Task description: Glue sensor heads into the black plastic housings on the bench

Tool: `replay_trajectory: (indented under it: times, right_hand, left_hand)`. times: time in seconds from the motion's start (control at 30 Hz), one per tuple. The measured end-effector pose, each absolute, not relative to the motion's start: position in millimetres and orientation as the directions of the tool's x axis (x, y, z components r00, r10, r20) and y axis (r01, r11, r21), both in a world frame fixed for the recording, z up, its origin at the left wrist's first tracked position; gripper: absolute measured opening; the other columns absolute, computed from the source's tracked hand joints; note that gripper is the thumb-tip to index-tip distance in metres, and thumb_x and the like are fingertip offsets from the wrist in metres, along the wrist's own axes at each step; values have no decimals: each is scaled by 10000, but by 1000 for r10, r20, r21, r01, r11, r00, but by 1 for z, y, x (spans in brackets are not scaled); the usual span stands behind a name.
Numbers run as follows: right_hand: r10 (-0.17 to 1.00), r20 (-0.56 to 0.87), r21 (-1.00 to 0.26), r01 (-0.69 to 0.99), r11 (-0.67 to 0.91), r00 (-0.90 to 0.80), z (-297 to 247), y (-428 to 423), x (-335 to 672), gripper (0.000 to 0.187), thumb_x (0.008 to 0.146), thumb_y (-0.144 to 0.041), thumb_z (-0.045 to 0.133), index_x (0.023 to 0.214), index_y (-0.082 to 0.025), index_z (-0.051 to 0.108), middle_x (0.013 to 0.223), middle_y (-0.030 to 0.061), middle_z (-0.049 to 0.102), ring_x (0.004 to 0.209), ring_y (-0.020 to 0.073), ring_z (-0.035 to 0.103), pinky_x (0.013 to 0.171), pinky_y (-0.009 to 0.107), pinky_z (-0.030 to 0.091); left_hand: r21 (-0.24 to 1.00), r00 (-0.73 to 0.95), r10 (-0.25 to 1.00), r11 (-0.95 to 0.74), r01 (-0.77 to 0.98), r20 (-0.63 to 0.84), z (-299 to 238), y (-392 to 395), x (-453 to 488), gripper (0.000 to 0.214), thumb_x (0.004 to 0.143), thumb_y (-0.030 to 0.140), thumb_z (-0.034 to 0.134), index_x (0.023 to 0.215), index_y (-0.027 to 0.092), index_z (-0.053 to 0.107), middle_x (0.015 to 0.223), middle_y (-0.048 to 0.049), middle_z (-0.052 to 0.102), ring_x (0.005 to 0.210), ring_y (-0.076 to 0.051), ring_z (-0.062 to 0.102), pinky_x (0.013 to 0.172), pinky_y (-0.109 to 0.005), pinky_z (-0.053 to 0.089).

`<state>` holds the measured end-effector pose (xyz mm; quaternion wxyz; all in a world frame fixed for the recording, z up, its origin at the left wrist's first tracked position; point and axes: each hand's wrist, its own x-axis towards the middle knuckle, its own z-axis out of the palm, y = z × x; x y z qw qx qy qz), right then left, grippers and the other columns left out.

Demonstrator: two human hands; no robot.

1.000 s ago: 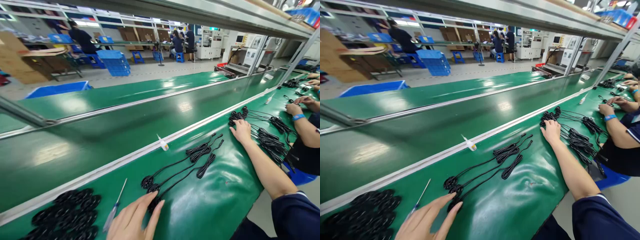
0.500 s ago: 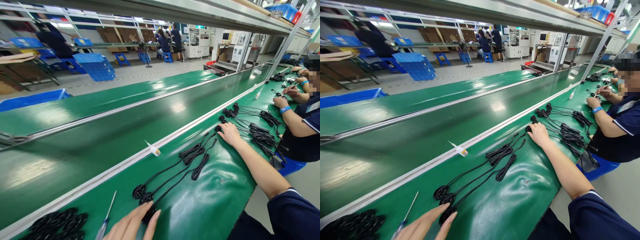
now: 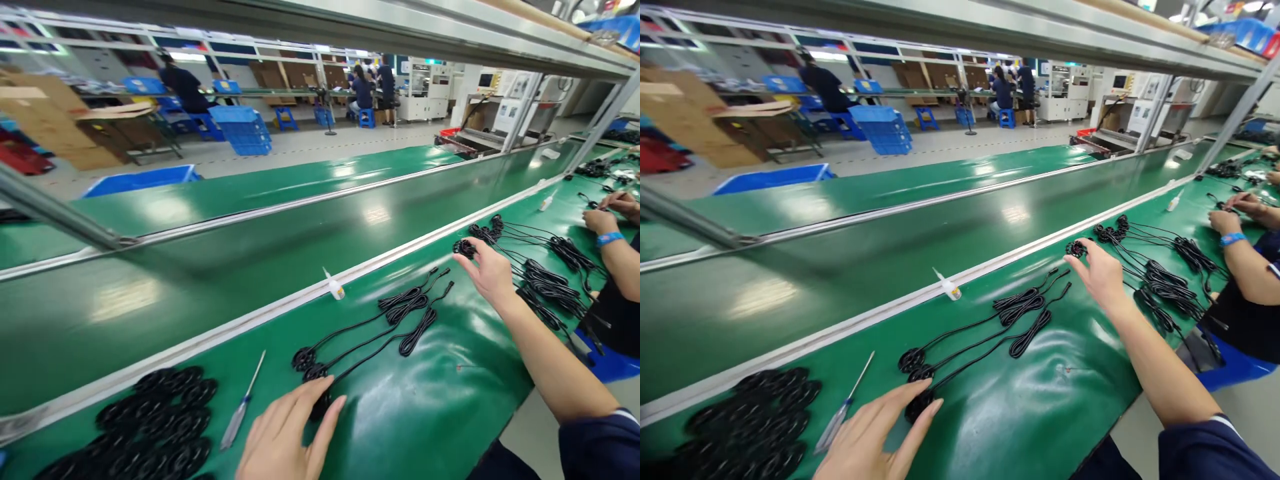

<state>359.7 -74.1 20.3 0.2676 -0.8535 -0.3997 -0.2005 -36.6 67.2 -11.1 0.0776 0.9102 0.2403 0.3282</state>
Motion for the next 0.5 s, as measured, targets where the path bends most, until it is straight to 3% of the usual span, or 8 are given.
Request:
replay_trajectory:
  times: [0.1,0.2,0.27,0.33,0.5]
  right_hand:
    - [676,607,-313,908,-279,417,50,-73,299,545,967,-634,552,1272,-189,625,837,23,712,617,126,626,616,259,503]
    - [763,631,-313,946,81,143,57,-69,233,508,946,-605,614,1246,-196,632,842,16,726,619,120,630,610,260,495]
    - [765,645,-312,912,265,-2,52,-67,198,465,968,-536,621,1262,-176,604,877,28,741,684,126,663,647,261,506]
    - [758,648,-312,883,349,-71,44,-65,176,422,992,-485,606,1270,-169,583,896,32,749,718,129,676,667,268,508]
    - [759,638,-288,874,391,-130,29,-63,162,370,1021,-390,583,1301,-148,566,767,11,689,624,128,610,604,291,466]
  left_hand:
    - [655,596,721,-646,392,354,-4,49,-34,352,913,461,703,1210,271,685,1126,-62,758,1006,-249,726,901,-362,547]
    - [967,605,782,-244,73,152,2,22,-27,475,942,479,662,1353,260,570,1224,-99,717,1078,-249,720,941,-375,566]
    - [983,644,755,-2,-185,123,3,7,-19,589,909,530,690,1407,275,505,1314,-117,663,1121,-259,703,982,-398,557]
    - [924,702,705,194,-329,102,3,-2,-12,600,888,528,720,1396,295,502,1372,-116,614,1135,-258,688,947,-386,571]
    - [818,709,703,372,-439,61,6,-7,-6,411,909,345,740,1276,283,566,1267,-66,628,1084,-212,689,977,-379,551]
